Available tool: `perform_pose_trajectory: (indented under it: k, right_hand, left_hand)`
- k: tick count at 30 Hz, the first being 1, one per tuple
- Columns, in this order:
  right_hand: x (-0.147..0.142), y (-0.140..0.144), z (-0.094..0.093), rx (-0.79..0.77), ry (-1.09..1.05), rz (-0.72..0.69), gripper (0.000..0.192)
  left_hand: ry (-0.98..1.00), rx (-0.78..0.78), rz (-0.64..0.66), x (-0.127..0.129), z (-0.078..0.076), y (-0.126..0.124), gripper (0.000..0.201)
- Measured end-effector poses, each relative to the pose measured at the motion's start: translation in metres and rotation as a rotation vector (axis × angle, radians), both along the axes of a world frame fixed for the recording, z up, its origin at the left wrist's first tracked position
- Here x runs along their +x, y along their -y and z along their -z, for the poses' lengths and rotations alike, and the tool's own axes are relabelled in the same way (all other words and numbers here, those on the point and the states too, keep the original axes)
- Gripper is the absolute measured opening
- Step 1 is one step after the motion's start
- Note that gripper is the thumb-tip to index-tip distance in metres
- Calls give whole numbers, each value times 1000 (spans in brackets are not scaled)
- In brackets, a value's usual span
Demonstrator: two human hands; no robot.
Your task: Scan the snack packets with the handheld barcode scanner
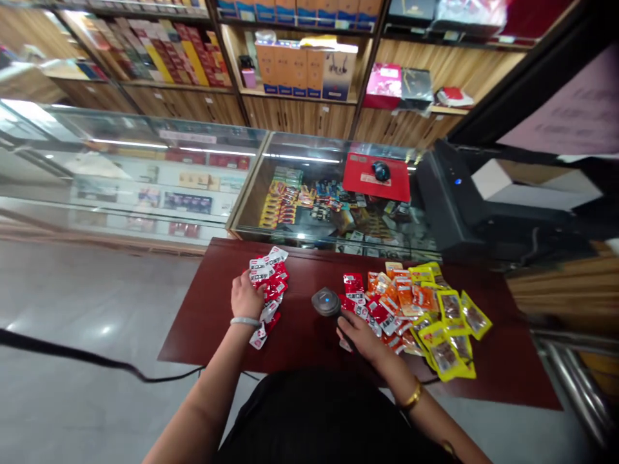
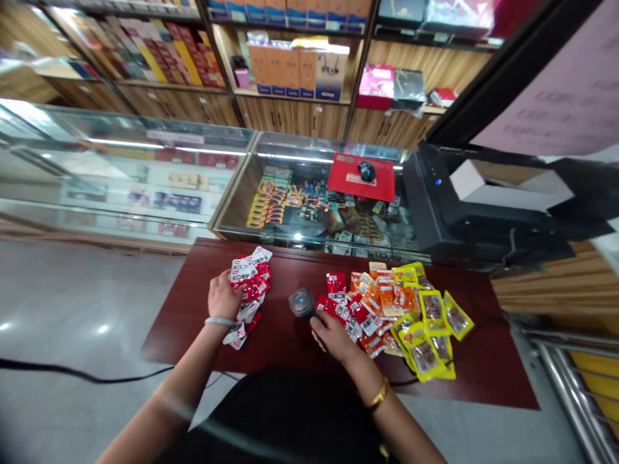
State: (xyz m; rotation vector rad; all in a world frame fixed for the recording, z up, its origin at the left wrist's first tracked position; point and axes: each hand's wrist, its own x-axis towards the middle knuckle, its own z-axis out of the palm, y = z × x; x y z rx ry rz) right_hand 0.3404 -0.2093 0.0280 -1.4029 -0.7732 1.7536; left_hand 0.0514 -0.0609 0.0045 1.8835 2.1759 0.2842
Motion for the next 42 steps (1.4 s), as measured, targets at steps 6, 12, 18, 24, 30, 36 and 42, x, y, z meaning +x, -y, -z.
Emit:
perform_pose_trajectory:
  k: [6,12,18,24,30,36,42]
  right_hand:
    - [48,20,1,-86,50,303,50]
    - [77,38,-3,-78,67,461,48]
    - [76,40,-3,-96,58,473,48]
    - [60,33,2,-95,39,308,48]
    - [27,17,0,-49,10,29,45]
    - [-10,-7,-9,12,43,-241,58]
    - [-35,-26,-5,157,198,-465,56]
  left_hand:
    - [173,-269,575,122,15,4,31]
    - [136,-451,759,202,35,29,53]
    - [80,-509,765,209,42,30,29]
    - [229,-577,527,165,48,13,13]
    - [599,-594,170,102,45,8,19]
    - [718,-436,-23,65,32,25,19]
    - [934,-294,-233,19,36,38,20]
